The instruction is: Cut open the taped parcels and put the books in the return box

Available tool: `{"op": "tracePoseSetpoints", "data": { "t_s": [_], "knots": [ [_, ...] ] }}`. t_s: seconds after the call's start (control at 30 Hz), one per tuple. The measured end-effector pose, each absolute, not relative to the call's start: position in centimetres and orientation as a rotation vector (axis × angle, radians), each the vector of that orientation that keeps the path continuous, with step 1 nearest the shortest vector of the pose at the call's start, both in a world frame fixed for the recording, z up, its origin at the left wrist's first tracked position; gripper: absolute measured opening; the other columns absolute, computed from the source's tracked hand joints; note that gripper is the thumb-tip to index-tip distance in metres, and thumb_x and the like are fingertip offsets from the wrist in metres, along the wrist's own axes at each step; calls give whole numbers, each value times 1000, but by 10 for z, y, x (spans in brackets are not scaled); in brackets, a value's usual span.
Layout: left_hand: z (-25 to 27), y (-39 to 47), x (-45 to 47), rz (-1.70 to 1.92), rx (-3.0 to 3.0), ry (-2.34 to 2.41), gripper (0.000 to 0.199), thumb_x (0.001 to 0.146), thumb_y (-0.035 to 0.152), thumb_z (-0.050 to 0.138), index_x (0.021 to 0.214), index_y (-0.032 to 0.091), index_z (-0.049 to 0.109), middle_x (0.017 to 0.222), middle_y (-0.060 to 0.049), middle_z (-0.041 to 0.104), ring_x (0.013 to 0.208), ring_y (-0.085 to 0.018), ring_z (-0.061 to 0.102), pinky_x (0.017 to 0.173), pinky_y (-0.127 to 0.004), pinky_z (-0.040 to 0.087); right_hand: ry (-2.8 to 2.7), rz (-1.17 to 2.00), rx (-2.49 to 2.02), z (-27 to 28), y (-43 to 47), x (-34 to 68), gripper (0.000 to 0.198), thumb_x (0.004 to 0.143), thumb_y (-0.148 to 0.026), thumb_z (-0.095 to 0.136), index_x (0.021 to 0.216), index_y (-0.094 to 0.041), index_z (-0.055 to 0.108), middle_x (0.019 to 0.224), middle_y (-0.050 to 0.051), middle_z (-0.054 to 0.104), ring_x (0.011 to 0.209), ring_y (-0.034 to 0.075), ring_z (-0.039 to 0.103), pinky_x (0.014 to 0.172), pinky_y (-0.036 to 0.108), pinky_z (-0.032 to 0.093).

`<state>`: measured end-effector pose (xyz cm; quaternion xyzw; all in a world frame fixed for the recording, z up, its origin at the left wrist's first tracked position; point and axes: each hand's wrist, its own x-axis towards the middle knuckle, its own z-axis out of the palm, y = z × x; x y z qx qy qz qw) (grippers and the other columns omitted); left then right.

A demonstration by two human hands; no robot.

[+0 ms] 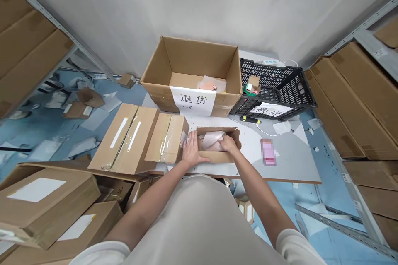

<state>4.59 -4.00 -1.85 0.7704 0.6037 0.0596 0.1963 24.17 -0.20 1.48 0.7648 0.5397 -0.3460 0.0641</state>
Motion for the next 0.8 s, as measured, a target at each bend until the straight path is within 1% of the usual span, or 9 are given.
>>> {"op": "tracePoseSetpoints", "data": {
  "t_s": [0.1,0.23,0.3,0.4,0.47,0.57,0.67,0.73,0.8],
  "knots": [
    [-16,-35,48,151,2156,1700,140,44,70,69,145,7,-4,152,-22,10,140,-34,10,109,-49,20,1734,-946,2338,47,-15,249,29,87,-30,48,109,-17,61,118,14,62,110,29,57,88,34,41],
    [-9,-23,53,113,2175,1686,138,44,70,68,145,5,0,151,-23,11,140,-35,7,109,-50,20,2049,-870,2413,94,-39,279,24,84,-26,46,97,-17,64,104,12,67,99,26,60,82,32,42],
    [-1,-19,54,123,2166,1679,137,45,71,67,145,3,3,151,-24,11,140,-36,5,109,-53,18,2188,-957,2507,114,-52,297,24,82,-27,46,91,-16,65,97,9,69,93,25,61,79,31,43],
    [21,-22,49,307,2118,1628,130,49,74,63,145,5,8,151,-24,14,140,-38,7,109,-57,10,2243,-1347,2682,131,-68,314,28,81,-34,48,93,-15,65,90,7,70,84,22,62,73,30,46],
    [41,-28,43,607,2024,1445,112,61,76,52,144,10,19,149,-21,22,138,-37,15,110,-56,11,2178,-1726,2745,134,-76,315,32,80,-39,53,98,-15,64,90,6,70,80,21,63,69,30,47],
    [74,-33,37,1007,1591,1067,78,82,69,30,136,13,38,133,-19,49,123,-31,46,102,-48,34,2060,-2247,2698,131,-84,301,38,77,-44,59,101,-16,64,92,6,70,80,20,64,71,30,49],
    [99,-30,37,993,1196,931,57,84,58,41,118,14,57,105,-14,66,93,-23,63,79,-34,48,1979,-2511,2619,119,-86,278,40,75,-47,62,100,-16,64,94,7,70,82,21,64,74,32,50],
    [107,-28,38,908,1085,909,45,79,50,56,105,14,63,94,-9,68,80,-19,63,69,-28,48,1935,-2532,2625,112,-85,265,41,75,-48,61,99,-16,63,93,8,70,83,21,64,74,33,50],
    [110,-29,39,854,1012,895,40,74,44,65,101,14,64,88,-6,68,73,-15,62,63,-25,47,1943,-2460,2624,106,-82,258,41,76,-49,59,99,-15,62,90,7,69,84,22,63,73,33,50]
  ]
}}
